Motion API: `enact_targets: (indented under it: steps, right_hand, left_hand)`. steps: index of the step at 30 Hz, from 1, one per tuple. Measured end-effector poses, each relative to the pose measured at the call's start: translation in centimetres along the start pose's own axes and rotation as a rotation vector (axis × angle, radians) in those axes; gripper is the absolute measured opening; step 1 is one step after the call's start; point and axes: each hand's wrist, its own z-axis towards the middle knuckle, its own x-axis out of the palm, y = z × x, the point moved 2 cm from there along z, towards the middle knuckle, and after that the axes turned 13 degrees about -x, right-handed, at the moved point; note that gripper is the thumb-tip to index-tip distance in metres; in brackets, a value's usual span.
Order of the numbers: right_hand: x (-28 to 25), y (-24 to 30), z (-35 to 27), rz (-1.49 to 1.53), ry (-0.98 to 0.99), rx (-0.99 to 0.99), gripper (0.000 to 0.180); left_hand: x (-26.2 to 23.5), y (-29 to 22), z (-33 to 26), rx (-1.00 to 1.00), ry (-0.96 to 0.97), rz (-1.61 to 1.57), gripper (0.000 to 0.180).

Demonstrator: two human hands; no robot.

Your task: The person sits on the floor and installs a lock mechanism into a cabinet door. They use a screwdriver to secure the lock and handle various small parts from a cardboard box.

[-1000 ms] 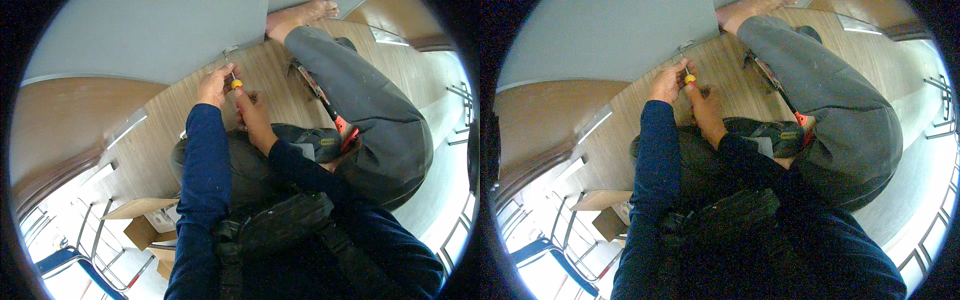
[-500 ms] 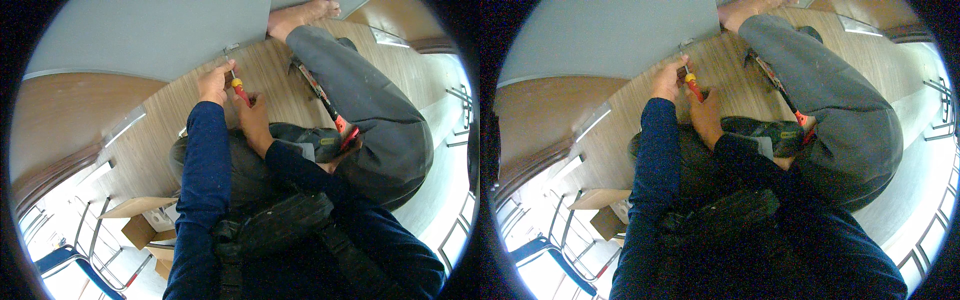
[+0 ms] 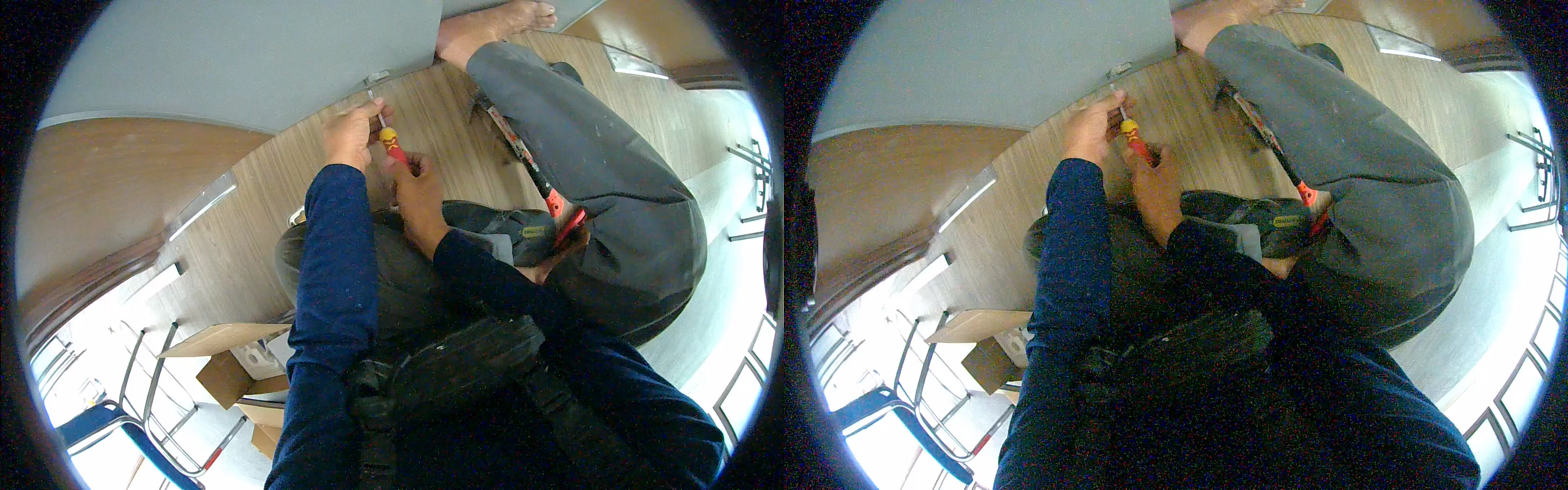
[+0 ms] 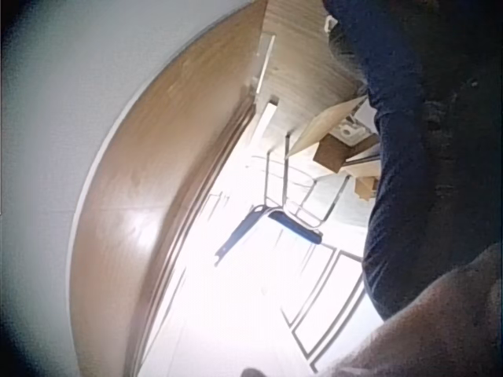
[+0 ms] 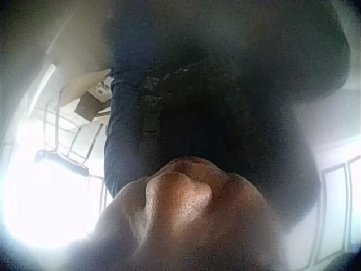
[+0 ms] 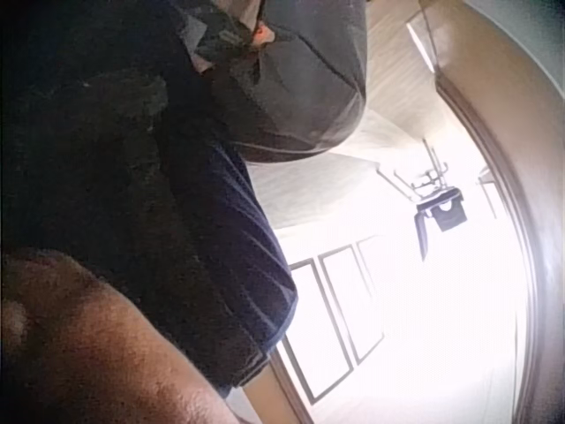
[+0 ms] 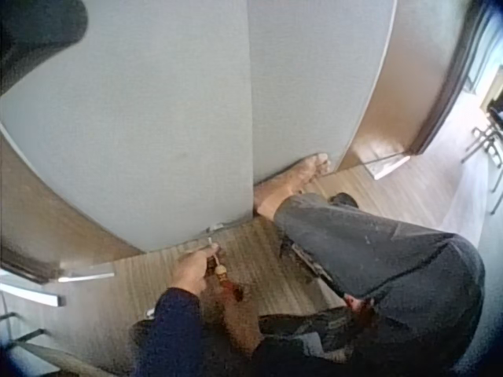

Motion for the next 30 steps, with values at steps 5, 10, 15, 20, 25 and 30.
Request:
enact_targets:
  steps: [5,10,15,20,25,30]
  right_hand:
    - [-0.4,3.0,-0.4,0.661,0.118,0.487,0.028]
    - [-0.3,-0.7,0.1,0.004,0.03,-0.003,0.031]
    - [-0.2,1.1,-0.1,0.723,0.178,0.412,0.032]
    - [-1.0,1.3,0.2,0.654,0.203,0.385,0.033]
    - [-0.6,2.0,-0.6,-0.284,-0.07,-0.227,0.034]
    - [-1.2,1.8,-0.1,1.015,0.311,0.578,0.036]
  left_hand:
    - [-1.0,-0.3,-1.3,-0.032,0.039,0.085,0.024]
    - [0.4,-0.8,-1.4,0.042,0.009,0.091,0.023]
    - [-0.7,-0.6,-1.5,0.011,0.003,0.097,0.023]
    - [0.2,-0.7,-1.8,-0.026,0.063,0.121,0.024]
    - [0.2,-0.6,-1.6,-0.006,-0.016,0.221,0.026]
    - [-0.4,-0.7,-1.8,-0.026,0.107,0.184,0.025]
